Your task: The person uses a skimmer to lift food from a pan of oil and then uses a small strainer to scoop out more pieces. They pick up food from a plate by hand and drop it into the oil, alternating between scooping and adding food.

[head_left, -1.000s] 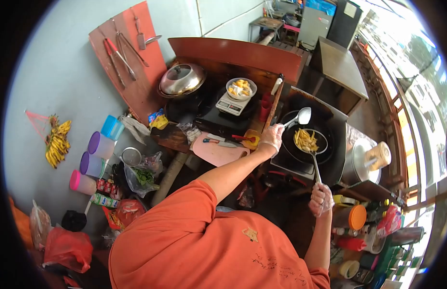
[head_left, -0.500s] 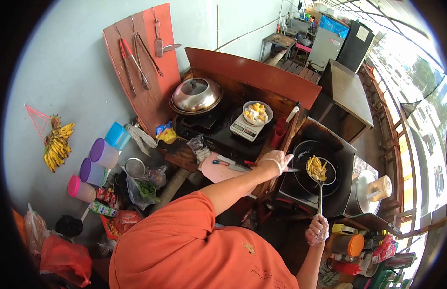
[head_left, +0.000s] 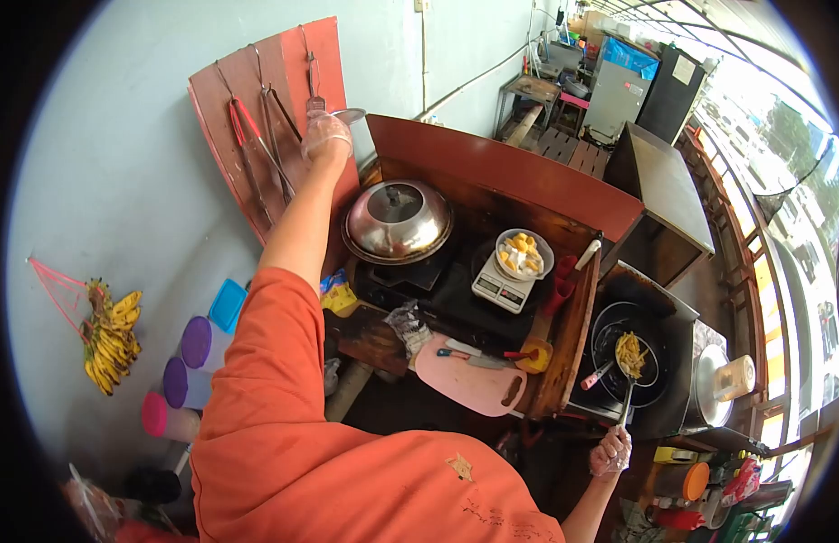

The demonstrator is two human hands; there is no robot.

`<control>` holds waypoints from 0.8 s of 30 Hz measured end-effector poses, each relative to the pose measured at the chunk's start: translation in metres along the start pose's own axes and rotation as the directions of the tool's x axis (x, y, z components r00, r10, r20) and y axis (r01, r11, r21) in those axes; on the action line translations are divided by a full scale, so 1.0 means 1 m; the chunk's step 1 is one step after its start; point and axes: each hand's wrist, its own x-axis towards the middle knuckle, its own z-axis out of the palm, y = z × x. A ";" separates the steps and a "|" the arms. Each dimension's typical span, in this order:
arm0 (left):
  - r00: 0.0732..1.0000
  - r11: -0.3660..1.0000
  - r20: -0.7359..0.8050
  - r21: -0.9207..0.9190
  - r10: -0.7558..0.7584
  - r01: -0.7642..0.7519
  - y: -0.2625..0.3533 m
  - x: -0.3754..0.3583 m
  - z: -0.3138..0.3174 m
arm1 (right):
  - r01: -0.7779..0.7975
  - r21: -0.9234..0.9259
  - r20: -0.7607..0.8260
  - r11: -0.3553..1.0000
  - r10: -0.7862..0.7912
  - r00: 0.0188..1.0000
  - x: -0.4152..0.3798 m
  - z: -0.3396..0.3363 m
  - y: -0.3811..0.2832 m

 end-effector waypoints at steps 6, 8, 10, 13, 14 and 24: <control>0.968 0.985 0.208 0.067 0.139 -0.156 -0.025 0.037 0.017 | 0.053 -0.022 -0.020 0.998 -0.053 0.998 0.012 -0.009 0.013; 0.974 0.986 0.163 0.028 0.155 -0.162 -0.033 0.037 0.024 | 0.063 -0.004 -0.008 0.998 -0.063 0.998 0.014 -0.008 0.018; 0.979 0.986 0.116 -0.010 0.166 -0.166 -0.040 0.034 0.023 | 0.058 0.002 -0.014 0.998 -0.058 0.998 0.014 -0.009 0.019; 0.969 0.967 0.021 -0.068 0.246 -0.244 -0.041 0.029 0.011 | 0.078 -0.006 -0.069 0.997 -0.078 0.995 0.016 -0.004 0.023; 0.973 0.968 0.026 -0.114 0.229 -0.225 -0.040 0.028 0.002 | 0.072 -0.008 -0.057 0.997 -0.072 0.996 0.017 -0.006 0.022; 0.936 0.875 -0.202 -0.340 0.290 -0.345 -0.071 -0.003 -0.011 | 0.037 -0.023 -0.102 0.999 -0.039 0.994 0.020 -0.005 0.021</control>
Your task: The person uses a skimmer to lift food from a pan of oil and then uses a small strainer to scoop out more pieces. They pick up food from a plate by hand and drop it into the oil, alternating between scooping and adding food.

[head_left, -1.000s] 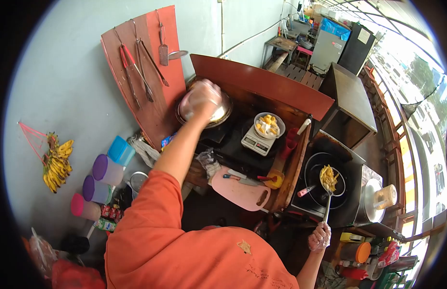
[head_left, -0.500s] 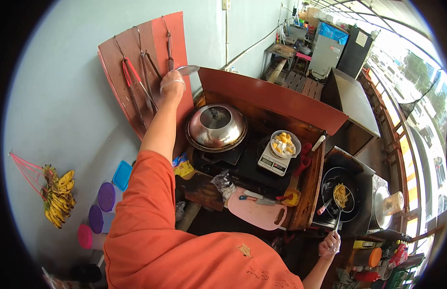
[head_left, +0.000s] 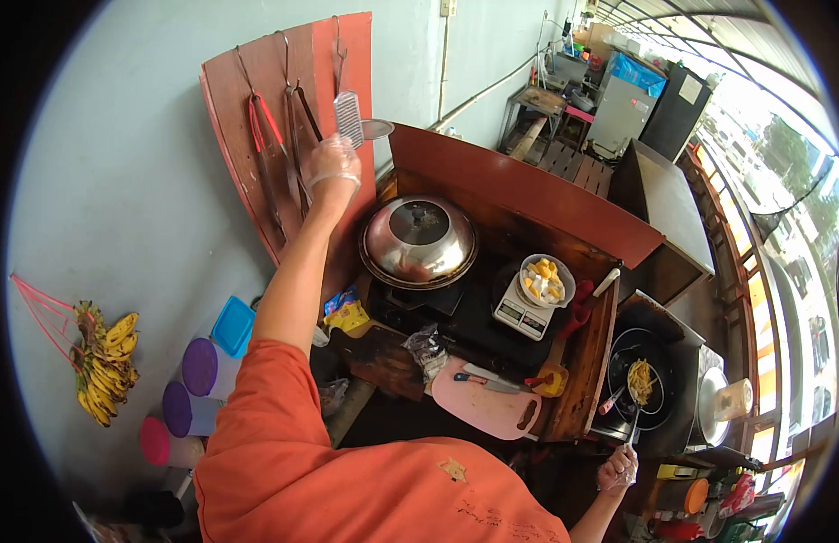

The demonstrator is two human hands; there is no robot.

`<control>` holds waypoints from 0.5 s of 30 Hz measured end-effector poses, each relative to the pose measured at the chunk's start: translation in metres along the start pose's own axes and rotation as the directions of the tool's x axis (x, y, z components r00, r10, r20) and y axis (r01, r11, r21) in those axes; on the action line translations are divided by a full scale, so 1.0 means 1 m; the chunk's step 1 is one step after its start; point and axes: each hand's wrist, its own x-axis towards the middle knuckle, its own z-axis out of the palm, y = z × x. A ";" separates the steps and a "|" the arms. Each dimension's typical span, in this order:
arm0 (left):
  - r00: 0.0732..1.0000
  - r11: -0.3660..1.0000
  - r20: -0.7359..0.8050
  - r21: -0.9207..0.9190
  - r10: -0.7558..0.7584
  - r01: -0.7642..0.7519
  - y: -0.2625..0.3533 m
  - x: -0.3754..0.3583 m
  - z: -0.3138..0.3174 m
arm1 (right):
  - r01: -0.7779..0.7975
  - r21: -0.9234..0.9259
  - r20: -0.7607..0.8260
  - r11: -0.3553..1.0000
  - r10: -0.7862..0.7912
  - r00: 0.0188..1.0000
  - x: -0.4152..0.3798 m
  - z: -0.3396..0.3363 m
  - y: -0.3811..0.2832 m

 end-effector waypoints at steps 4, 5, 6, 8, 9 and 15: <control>0.989 0.991 -0.094 -0.080 -0.112 0.105 -0.012 -0.013 -0.018 | 0.022 0.006 -0.030 1.000 -0.021 0.999 -0.001 0.013 0.008; 0.984 0.979 -0.051 -0.118 -0.173 0.166 -0.022 -0.015 -0.017 | -0.002 0.012 -0.013 1.000 0.002 1.000 -0.001 0.010 0.006; 0.992 0.993 -0.079 -0.069 -0.100 0.095 -0.031 -0.018 -0.015 | -0.024 0.018 0.007 1.000 0.024 1.000 -0.001 0.008 0.005; 0.987 0.982 -0.035 -0.114 -0.156 0.151 -0.040 -0.028 -0.009 | -0.038 0.025 0.025 0.999 0.037 0.999 -0.001 0.005 0.004; 0.978 0.967 0.014 -0.153 -0.206 0.206 -0.043 -0.032 -0.006 | -0.053 0.036 0.040 0.998 0.051 0.998 -0.001 0.003 0.004; 0.910 0.754 0.175 -0.514 -0.376 0.410 -0.045 -0.061 0.006 | -0.043 0.029 0.017 0.999 0.043 0.999 -0.003 0.002 0.007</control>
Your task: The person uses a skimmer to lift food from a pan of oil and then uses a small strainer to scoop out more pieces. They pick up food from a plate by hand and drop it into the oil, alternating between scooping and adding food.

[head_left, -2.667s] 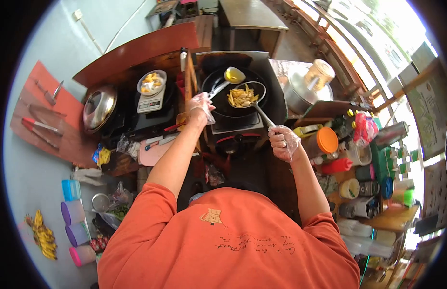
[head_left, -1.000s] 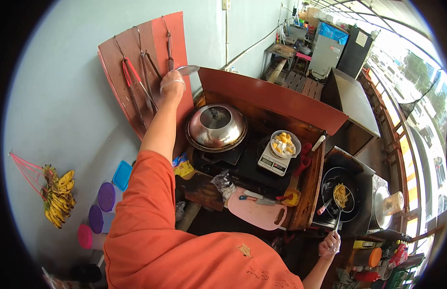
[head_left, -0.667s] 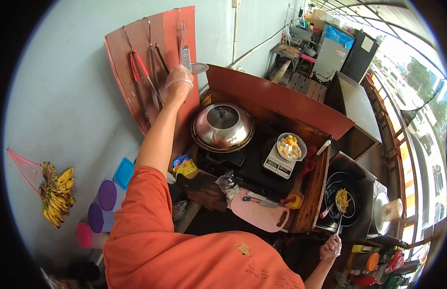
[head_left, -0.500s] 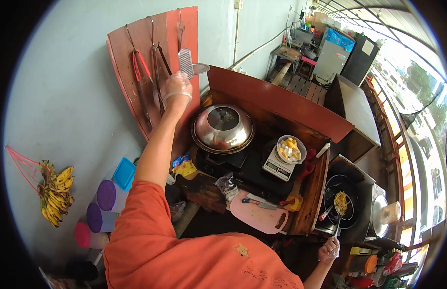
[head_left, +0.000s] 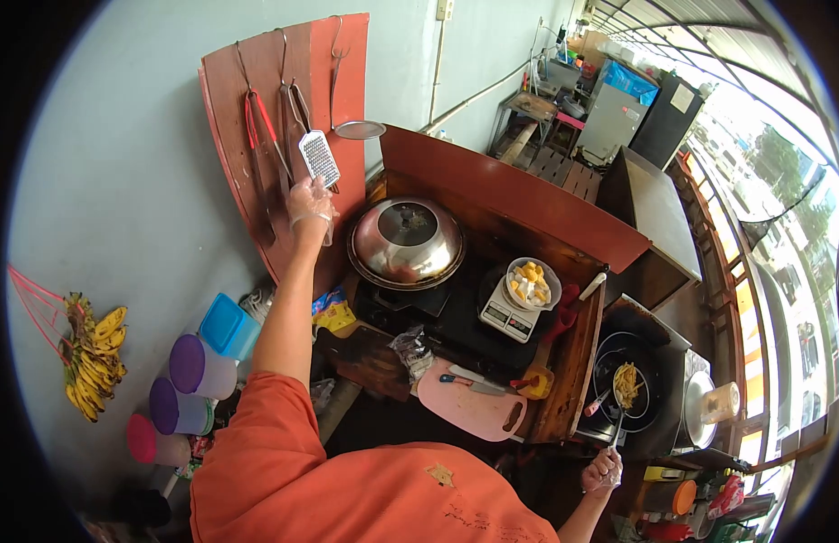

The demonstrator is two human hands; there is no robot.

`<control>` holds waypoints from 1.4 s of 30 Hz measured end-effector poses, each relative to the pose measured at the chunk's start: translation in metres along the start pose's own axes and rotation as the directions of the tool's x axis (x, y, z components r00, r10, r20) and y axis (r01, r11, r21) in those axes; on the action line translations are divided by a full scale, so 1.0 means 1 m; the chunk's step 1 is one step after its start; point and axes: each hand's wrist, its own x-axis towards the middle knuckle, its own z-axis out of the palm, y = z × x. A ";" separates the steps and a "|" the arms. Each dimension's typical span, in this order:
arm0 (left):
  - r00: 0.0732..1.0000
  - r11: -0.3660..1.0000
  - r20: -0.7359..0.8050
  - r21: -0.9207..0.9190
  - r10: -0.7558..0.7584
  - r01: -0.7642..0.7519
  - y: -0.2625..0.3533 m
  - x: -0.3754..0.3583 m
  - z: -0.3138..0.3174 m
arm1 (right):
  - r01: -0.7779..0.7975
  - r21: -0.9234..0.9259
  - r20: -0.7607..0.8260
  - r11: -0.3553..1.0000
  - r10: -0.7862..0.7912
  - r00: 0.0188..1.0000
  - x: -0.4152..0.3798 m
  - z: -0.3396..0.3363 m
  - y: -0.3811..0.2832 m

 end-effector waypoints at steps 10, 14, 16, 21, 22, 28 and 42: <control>0.973 0.945 0.102 -0.238 -0.206 0.225 -0.009 -0.033 0.076 | 0.128 -0.266 -0.319 0.955 -0.212 0.924 -0.006 -0.005 0.003; 0.833 0.605 0.228 -0.595 -0.505 0.530 0.052 0.034 0.105 | 0.149 -0.392 -0.443 0.908 -0.328 0.834 -0.011 0.011 0.012; 0.793 0.508 0.245 -0.655 -0.557 0.559 0.061 0.071 0.121 | 0.138 -0.391 -0.439 0.910 -0.316 0.841 -0.014 0.013 0.014; 0.841 0.525 0.163 -0.716 -0.515 0.460 0.052 0.106 0.139 | 0.114 -0.501 -0.524 0.858 -0.405 0.749 -0.019 0.028 0.028; 0.865 0.549 0.164 -0.713 -0.475 0.437 0.051 0.107 0.139 | 0.126 -0.494 -0.526 0.861 -0.411 0.745 -0.021 0.029 0.030; 0.883 0.507 0.289 -0.734 -0.369 0.452 0.058 0.085 0.142 | 0.092 -0.547 -0.544 0.832 -0.437 0.716 -0.032 0.034 0.040; 0.679 0.325 0.661 -0.597 -0.319 0.733 0.058 0.109 0.119 | -0.014 -0.642 -0.563 0.767 -0.458 0.688 -0.024 0.034 0.032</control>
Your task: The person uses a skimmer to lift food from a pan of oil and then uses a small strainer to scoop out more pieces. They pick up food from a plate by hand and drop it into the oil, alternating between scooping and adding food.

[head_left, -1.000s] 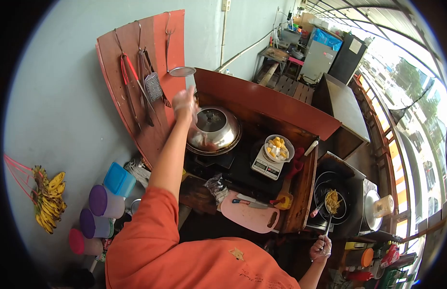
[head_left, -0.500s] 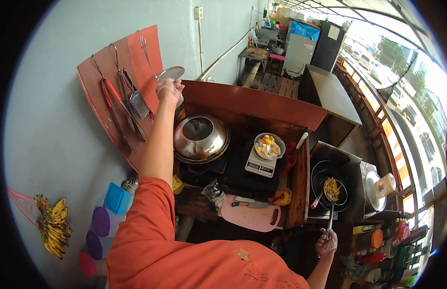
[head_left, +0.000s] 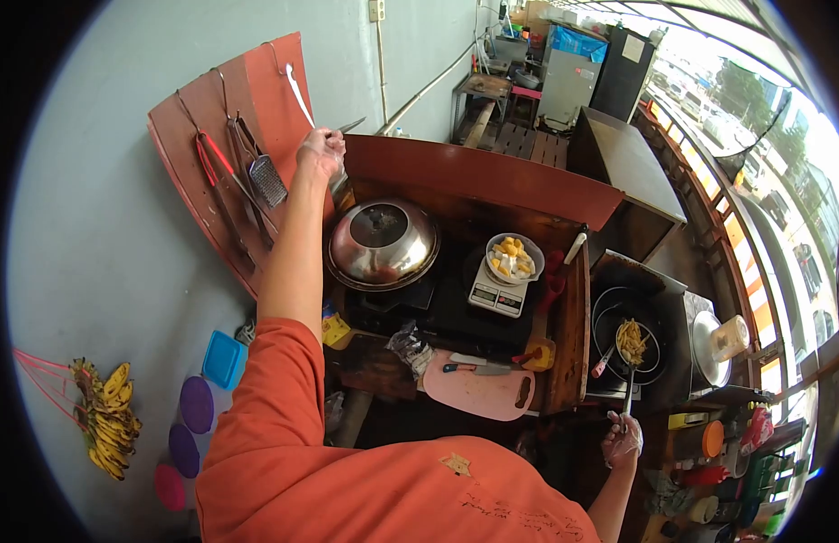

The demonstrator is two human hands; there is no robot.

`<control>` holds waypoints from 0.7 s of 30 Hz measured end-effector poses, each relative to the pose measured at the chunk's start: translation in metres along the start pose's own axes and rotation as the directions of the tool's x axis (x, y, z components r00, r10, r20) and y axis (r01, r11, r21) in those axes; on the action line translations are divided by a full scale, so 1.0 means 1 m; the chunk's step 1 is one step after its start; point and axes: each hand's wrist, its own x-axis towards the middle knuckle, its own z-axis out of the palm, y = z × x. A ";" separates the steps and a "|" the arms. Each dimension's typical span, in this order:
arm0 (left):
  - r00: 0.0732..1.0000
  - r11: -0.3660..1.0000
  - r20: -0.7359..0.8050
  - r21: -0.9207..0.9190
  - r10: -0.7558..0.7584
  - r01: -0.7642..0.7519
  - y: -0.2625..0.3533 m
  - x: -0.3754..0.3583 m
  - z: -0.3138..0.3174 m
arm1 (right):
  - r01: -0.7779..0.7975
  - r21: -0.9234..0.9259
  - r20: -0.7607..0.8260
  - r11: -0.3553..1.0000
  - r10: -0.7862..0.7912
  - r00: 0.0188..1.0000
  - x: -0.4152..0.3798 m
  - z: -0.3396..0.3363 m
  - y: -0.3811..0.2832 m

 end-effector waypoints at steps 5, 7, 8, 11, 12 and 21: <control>0.998 1.000 0.054 0.001 -0.018 0.018 0.024 -0.003 0.017 | 0.021 0.017 -0.024 1.000 -0.021 0.999 -0.005 0.007 0.000; 0.998 0.999 0.064 -0.026 0.020 -0.018 0.030 -0.002 0.024 | 0.013 0.017 -0.020 1.000 -0.013 1.000 0.000 0.001 0.000; 0.996 0.997 0.069 -0.054 0.057 -0.054 0.032 -0.002 0.027 | 0.016 0.019 -0.021 1.000 -0.015 1.000 0.002 -0.001 0.000; 0.995 0.996 0.054 -0.026 0.089 -0.087 0.026 -0.012 0.034 | 0.010 -0.015 -0.022 1.000 -0.010 1.000 0.009 -0.007 0.001; 0.992 0.994 0.071 0.008 0.104 -0.105 0.019 -0.016 0.036 | 0.003 -0.031 -0.029 1.000 -0.004 1.000 0.013 -0.009 0.001; 0.787 0.792 0.373 0.567 -0.492 0.227 -0.175 -0.205 0.058 | 0.295 -0.880 -0.177 0.371 -0.835 0.521 -0.053 0.009 -0.029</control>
